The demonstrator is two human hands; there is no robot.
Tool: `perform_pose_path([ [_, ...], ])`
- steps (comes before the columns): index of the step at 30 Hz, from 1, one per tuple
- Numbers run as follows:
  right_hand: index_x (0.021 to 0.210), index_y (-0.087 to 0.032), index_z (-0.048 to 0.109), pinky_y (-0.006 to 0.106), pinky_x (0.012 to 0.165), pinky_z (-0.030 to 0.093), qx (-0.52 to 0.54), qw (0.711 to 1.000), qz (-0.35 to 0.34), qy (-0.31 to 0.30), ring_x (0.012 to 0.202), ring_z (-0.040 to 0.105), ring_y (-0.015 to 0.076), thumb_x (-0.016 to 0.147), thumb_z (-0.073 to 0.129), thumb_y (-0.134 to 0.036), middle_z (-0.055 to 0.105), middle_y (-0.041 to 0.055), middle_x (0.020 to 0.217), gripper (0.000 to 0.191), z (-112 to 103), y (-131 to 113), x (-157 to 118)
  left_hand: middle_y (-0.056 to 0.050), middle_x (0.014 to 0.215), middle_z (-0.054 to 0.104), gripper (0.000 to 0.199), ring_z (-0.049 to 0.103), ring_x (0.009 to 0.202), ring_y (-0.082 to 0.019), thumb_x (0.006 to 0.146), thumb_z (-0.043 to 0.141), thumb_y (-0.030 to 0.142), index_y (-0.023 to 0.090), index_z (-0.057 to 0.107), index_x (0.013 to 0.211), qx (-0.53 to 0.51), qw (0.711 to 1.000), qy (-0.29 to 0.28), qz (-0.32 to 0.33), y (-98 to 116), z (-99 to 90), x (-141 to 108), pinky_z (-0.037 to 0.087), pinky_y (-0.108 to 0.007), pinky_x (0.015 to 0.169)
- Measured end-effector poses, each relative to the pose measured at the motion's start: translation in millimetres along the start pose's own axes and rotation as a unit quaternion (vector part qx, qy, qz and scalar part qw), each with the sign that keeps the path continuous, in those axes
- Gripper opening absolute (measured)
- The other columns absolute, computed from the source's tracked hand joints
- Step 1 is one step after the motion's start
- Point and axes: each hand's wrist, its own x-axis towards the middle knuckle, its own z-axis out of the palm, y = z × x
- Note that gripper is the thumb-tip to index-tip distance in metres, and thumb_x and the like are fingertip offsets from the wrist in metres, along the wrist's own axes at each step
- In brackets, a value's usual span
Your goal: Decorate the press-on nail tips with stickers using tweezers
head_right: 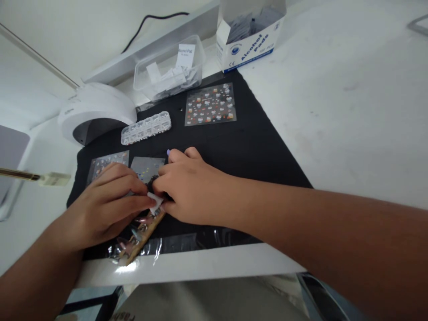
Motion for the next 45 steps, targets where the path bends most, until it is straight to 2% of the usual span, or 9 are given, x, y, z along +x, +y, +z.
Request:
perform_pose_path([
  [9, 0.07, -0.018, 0.069, 0.04, 0.076, 0.019, -0.002, 1.0, 0.005, -0.001, 0.089, 0.045, 0.0241, 0.085, 0.074, -0.023, 0.067, 0.0049, 0.077, 0.016, -0.8, -0.4, -0.3, -0.009, 0.092, 0.068, 0.01, 0.052, 0.087, -0.025, 0.101, 0.055, 0.013, 0.014, 0.065, 0.102, 0.016, 1.0, 0.007, 0.003, 0.2, -0.8, -0.9, 0.044, -0.041, 0.076],
  [18, 0.078, -0.019, 0.076, 0.04, 0.078, 0.023, -0.002, 1.0, -0.004, 0.012, 0.091, 0.047, 0.0246, 0.084, 0.074, -0.021, 0.071, 0.0063, 0.082, 0.006, -0.8, 1.3, -2.0, -0.009, 0.097, 0.065, 0.013, 0.05, 0.087, -0.022, 0.098, 0.057, 0.009, 0.014, 0.063, 0.109, -0.024, 0.999, 0.038, -0.007, 1.2, -4.2, -7.6, 0.043, -0.04, 0.077],
  [27, 0.078, -0.02, 0.077, 0.04, 0.077, 0.023, 0.0, 1.0, -0.004, 0.02, 0.088, 0.047, 0.0239, 0.084, 0.074, -0.021, 0.07, 0.0053, 0.08, 0.007, 0.7, 1.0, -2.1, -0.007, 0.091, 0.066, 0.016, 0.049, 0.086, -0.022, 0.104, 0.049, 0.014, 0.014, 0.065, 0.102, -0.002, 1.0, -0.003, 0.011, 7.9, -4.0, 1.2, 0.041, -0.039, 0.075],
  [36, 0.075, -0.019, 0.076, 0.04, 0.076, 0.022, -0.007, 1.0, 0.002, 0.011, 0.088, 0.046, 0.0239, 0.084, 0.075, -0.023, 0.069, 0.0053, 0.078, 0.01, -0.1, 0.3, -2.1, -0.008, 0.097, 0.067, 0.013, 0.05, 0.088, -0.023, 0.1, 0.055, 0.01, 0.013, 0.064, 0.108, -0.008, 1.0, 0.005, 0.002, 3.4, -2.6, -5.1, 0.043, -0.04, 0.077],
  [45, 0.073, -0.018, 0.073, 0.04, 0.077, 0.022, -0.009, 1.0, 0.006, -0.001, 0.092, 0.048, 0.0247, 0.085, 0.073, -0.022, 0.07, 0.0058, 0.081, 0.012, -1.3, -0.6, -1.2, -0.009, 0.094, 0.067, 0.012, 0.052, 0.087, -0.023, 0.099, 0.055, 0.01, 0.013, 0.065, 0.105, 0.009, 1.0, 0.008, 0.001, 2.9, -4.6, -3.2, 0.044, -0.039, 0.076],
])
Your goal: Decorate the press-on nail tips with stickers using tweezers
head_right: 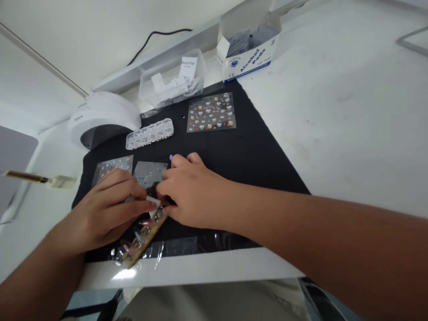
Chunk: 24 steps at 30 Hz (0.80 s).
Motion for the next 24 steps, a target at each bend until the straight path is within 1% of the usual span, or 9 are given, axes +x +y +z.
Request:
perform_pose_path([
  [4, 0.075, -0.018, 0.074, 0.041, 0.078, 0.023, 0.002, 1.0, 0.003, -0.002, 0.093, 0.048, 0.0252, 0.085, 0.073, -0.022, 0.071, 0.0059, 0.083, 0.011, -1.6, -0.3, -0.4, -0.009, 0.093, 0.067, 0.016, 0.053, 0.087, -0.024, 0.097, 0.055, 0.007, 0.014, 0.065, 0.107, 0.009, 1.0, -0.007, -0.007, -1.2, -1.8, -2.0, 0.044, -0.039, 0.077],
  [8, 0.078, -0.02, 0.076, 0.042, 0.079, 0.023, 0.011, 1.0, 0.006, -0.004, 0.093, 0.048, 0.0261, 0.084, 0.074, -0.02, 0.072, 0.0059, 0.084, 0.006, -2.4, -0.5, -1.5, -0.007, 0.093, 0.063, 0.021, 0.052, 0.085, -0.02, 0.094, 0.055, 0.001, 0.013, 0.065, 0.107, -0.052, 0.998, 0.024, -0.032, 0.7, -9.5, -4.1, 0.044, -0.036, 0.077],
  [10, 0.078, -0.021, 0.077, 0.042, 0.079, 0.023, 0.016, 1.0, 0.007, -0.003, 0.093, 0.048, 0.026, 0.083, 0.074, -0.02, 0.073, 0.006, 0.085, 0.006, -2.0, -0.3, -1.6, -0.005, 0.091, 0.062, 0.023, 0.052, 0.083, -0.017, 0.093, 0.054, -0.002, 0.013, 0.066, 0.106, -0.093, 0.993, 0.041, -0.066, 3.2, -15.1, -4.5, 0.044, -0.033, 0.076],
  [12, 0.079, -0.021, 0.078, 0.042, 0.08, 0.023, 0.021, 1.0, 0.007, -0.001, 0.093, 0.048, 0.0255, 0.084, 0.074, -0.019, 0.073, 0.0059, 0.084, 0.006, -1.2, 0.2, -1.1, -0.003, 0.089, 0.063, 0.024, 0.055, 0.081, -0.015, 0.094, 0.054, -0.001, 0.016, 0.068, 0.105, -0.16, 0.978, 0.045, -0.123, 5.1, -18.7, -5.4, 0.045, -0.03, 0.074],
  [14, 0.08, -0.02, 0.078, 0.041, 0.08, 0.024, 0.025, 1.0, 0.006, 0.003, 0.092, 0.048, 0.0251, 0.083, 0.074, -0.019, 0.073, 0.0057, 0.084, 0.005, -0.5, 0.9, -0.7, -0.002, 0.086, 0.065, 0.021, 0.059, 0.08, -0.014, 0.095, 0.058, 0.004, 0.019, 0.071, 0.101, -0.285, 0.933, 0.057, -0.212, 4.9, -18.2, -7.0, 0.046, -0.028, 0.072],
  [16, 0.082, -0.02, 0.079, 0.041, 0.08, 0.024, 0.027, 1.0, 0.002, 0.007, 0.091, 0.048, 0.025, 0.083, 0.074, -0.019, 0.072, 0.0058, 0.083, 0.005, -0.1, 1.7, -0.6, -0.002, 0.082, 0.066, 0.014, 0.06, 0.076, -0.013, 0.094, 0.064, 0.01, 0.02, 0.074, 0.094, -0.409, 0.86, 0.08, -0.293, 2.1, -13.9, -9.1, 0.046, -0.026, 0.068],
  [18, 0.08, -0.02, 0.079, 0.041, 0.079, 0.024, 0.029, 0.999, -0.002, 0.015, 0.09, 0.048, 0.0249, 0.083, 0.074, -0.02, 0.072, 0.006, 0.082, 0.006, 0.3, 2.7, -1.0, -0.002, 0.078, 0.066, 0.006, 0.059, 0.07, -0.014, 0.091, 0.069, 0.018, 0.019, 0.074, 0.088, -0.465, 0.813, 0.102, -0.336, -2.1, -8.1, -10.3, 0.046, -0.026, 0.062],
  [21, 0.075, -0.02, 0.077, 0.04, 0.078, 0.024, 0.034, 0.999, -0.009, 0.028, 0.087, 0.048, 0.0243, 0.084, 0.074, -0.02, 0.071, 0.0057, 0.08, 0.01, 1.5, 4.9, -1.7, -0.004, 0.074, 0.066, 0.016, 0.06, 0.066, -0.015, 0.088, 0.073, 0.03, 0.017, 0.07, 0.081, -0.486, 0.791, 0.114, -0.354, -7.5, -2.0, -8.9, 0.049, -0.027, 0.059],
  [24, 0.073, -0.021, 0.077, 0.041, 0.078, 0.023, 0.039, 0.998, -0.014, 0.039, 0.086, 0.048, 0.0241, 0.082, 0.075, -0.02, 0.071, 0.005, 0.079, 0.01, 3.3, 7.6, -1.3, -0.004, 0.07, 0.064, 0.026, 0.059, 0.062, -0.015, 0.086, 0.074, 0.038, 0.016, 0.065, 0.075, -0.497, 0.779, 0.116, -0.364, -10.3, 0.4, -5.7, 0.05, -0.027, 0.057],
])
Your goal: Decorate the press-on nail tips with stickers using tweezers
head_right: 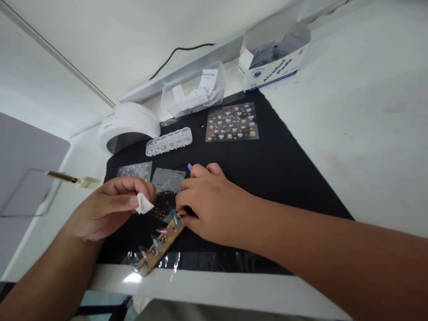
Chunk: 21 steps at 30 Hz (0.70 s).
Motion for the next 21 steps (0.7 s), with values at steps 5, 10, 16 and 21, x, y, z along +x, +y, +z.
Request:
perform_pose_path([
  [5, 0.075, -0.021, 0.077, 0.04, 0.079, 0.024, -0.001, 1.0, -0.001, 0.003, 0.086, 0.049, 0.0242, 0.082, 0.075, -0.02, 0.071, 0.0049, 0.079, 0.008, 0.5, 0.6, 0.8, -0.003, 0.072, 0.065, 0.022, 0.058, 0.062, -0.014, 0.088, 0.07, 0.035, 0.016, 0.065, 0.078, 0.034, 0.999, 0.008, 0.014, 0.9, 0.8, 0.5, 0.048, -0.027, 0.056],
  [10, 0.079, -0.021, 0.078, 0.039, 0.078, 0.025, -0.016, 1.0, -0.001, -0.007, 0.087, 0.049, 0.024, 0.084, 0.074, -0.022, 0.071, 0.0056, 0.081, 0.006, -1.6, -3.6, -0.9, -0.002, 0.084, 0.067, 0.013, 0.06, 0.079, -0.015, 0.095, 0.063, 0.014, 0.02, 0.074, 0.091, 0.146, 0.987, 0.007, 0.061, 16.3, 5.3, -18.3, 0.046, -0.03, 0.073],
  [16, 0.082, -0.019, 0.078, 0.04, 0.079, 0.024, -0.022, 1.0, -0.003, -0.015, 0.089, 0.048, 0.0247, 0.085, 0.073, -0.022, 0.07, 0.0064, 0.082, 0.007, -0.4, -2.0, 0.1, -0.004, 0.09, 0.065, 0.021, 0.054, 0.083, -0.015, 0.097, 0.055, 0.003, 0.016, 0.068, 0.105, 0.389, 0.895, -0.039, 0.213, 22.4, 10.2, -34.7, 0.044, -0.029, 0.074],
  [21, 0.078, -0.02, 0.077, 0.04, 0.078, 0.022, -0.023, 1.0, -0.007, -0.017, 0.087, 0.048, 0.0245, 0.084, 0.072, -0.024, 0.068, 0.0053, 0.078, 0.009, 1.5, -0.2, 2.3, -0.005, 0.09, 0.065, 0.018, 0.051, 0.082, -0.016, 0.097, 0.055, 0.004, 0.013, 0.067, 0.106, 0.409, 0.877, -0.079, 0.239, 13.7, 14.9, -31.5, 0.044, -0.031, 0.075],
])
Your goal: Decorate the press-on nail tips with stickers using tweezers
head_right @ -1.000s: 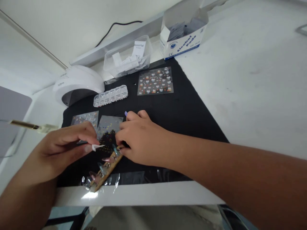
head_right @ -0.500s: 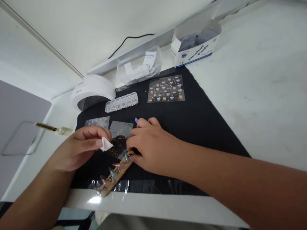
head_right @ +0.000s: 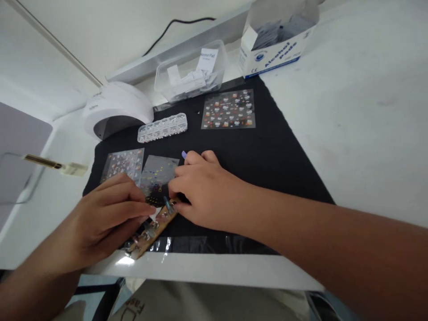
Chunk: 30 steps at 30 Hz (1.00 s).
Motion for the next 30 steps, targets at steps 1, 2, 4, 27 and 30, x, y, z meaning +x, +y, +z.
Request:
perform_pose_path([
  [1, 0.078, -0.019, 0.077, 0.04, 0.078, 0.023, -0.001, 1.0, 0.001, 0.0, 0.087, 0.048, 0.0245, 0.084, 0.072, -0.023, 0.068, 0.0053, 0.078, 0.009, -0.3, -0.6, 0.1, -0.006, 0.09, 0.065, 0.018, 0.051, 0.082, -0.017, 0.097, 0.055, 0.004, 0.014, 0.067, 0.106, 0.005, 1.0, -0.009, 0.003, 0.3, 1.3, 0.8, 0.044, -0.032, 0.074],
  [2, 0.078, -0.019, 0.077, 0.041, 0.078, 0.023, -0.002, 1.0, 0.003, -0.001, 0.087, 0.048, 0.0247, 0.084, 0.072, -0.023, 0.068, 0.0054, 0.078, 0.009, -0.8, -1.4, 0.2, -0.006, 0.09, 0.065, 0.017, 0.05, 0.083, -0.018, 0.097, 0.055, 0.006, 0.014, 0.067, 0.106, 0.01, 1.0, -0.015, 0.007, 0.9, 2.3, 1.5, 0.044, -0.033, 0.074],
  [4, 0.078, -0.019, 0.077, 0.041, 0.079, 0.024, -0.002, 1.0, 0.008, -0.002, 0.088, 0.049, 0.0249, 0.085, 0.071, -0.022, 0.068, 0.0054, 0.078, 0.009, -1.9, -2.8, 0.2, -0.006, 0.089, 0.064, 0.017, 0.049, 0.082, -0.019, 0.098, 0.053, 0.008, 0.014, 0.068, 0.104, 0.019, 0.999, -0.024, 0.011, 2.3, 3.9, 2.2, 0.043, -0.035, 0.073],
  [27, 0.078, -0.02, 0.077, 0.041, 0.079, 0.023, 0.004, 1.0, 0.01, 0.001, 0.088, 0.048, 0.025, 0.083, 0.072, -0.021, 0.068, 0.0053, 0.078, 0.007, -1.8, -2.0, -0.1, -0.006, 0.09, 0.063, 0.011, 0.048, 0.085, -0.02, 0.098, 0.055, 0.008, 0.013, 0.064, 0.101, 0.026, 0.999, -0.033, 0.019, -2.8, 5.8, -2.8, 0.042, -0.037, 0.074],
  [30, 0.078, -0.019, 0.077, 0.041, 0.079, 0.023, 0.004, 1.0, 0.009, -0.001, 0.088, 0.048, 0.0247, 0.084, 0.072, -0.02, 0.069, 0.0054, 0.079, 0.008, -1.8, -2.3, 0.0, -0.006, 0.09, 0.063, 0.012, 0.048, 0.085, -0.019, 0.097, 0.055, 0.006, 0.013, 0.064, 0.1, 0.015, 0.999, -0.03, 0.025, -4.7, 6.2, -3.2, 0.042, -0.035, 0.075],
])
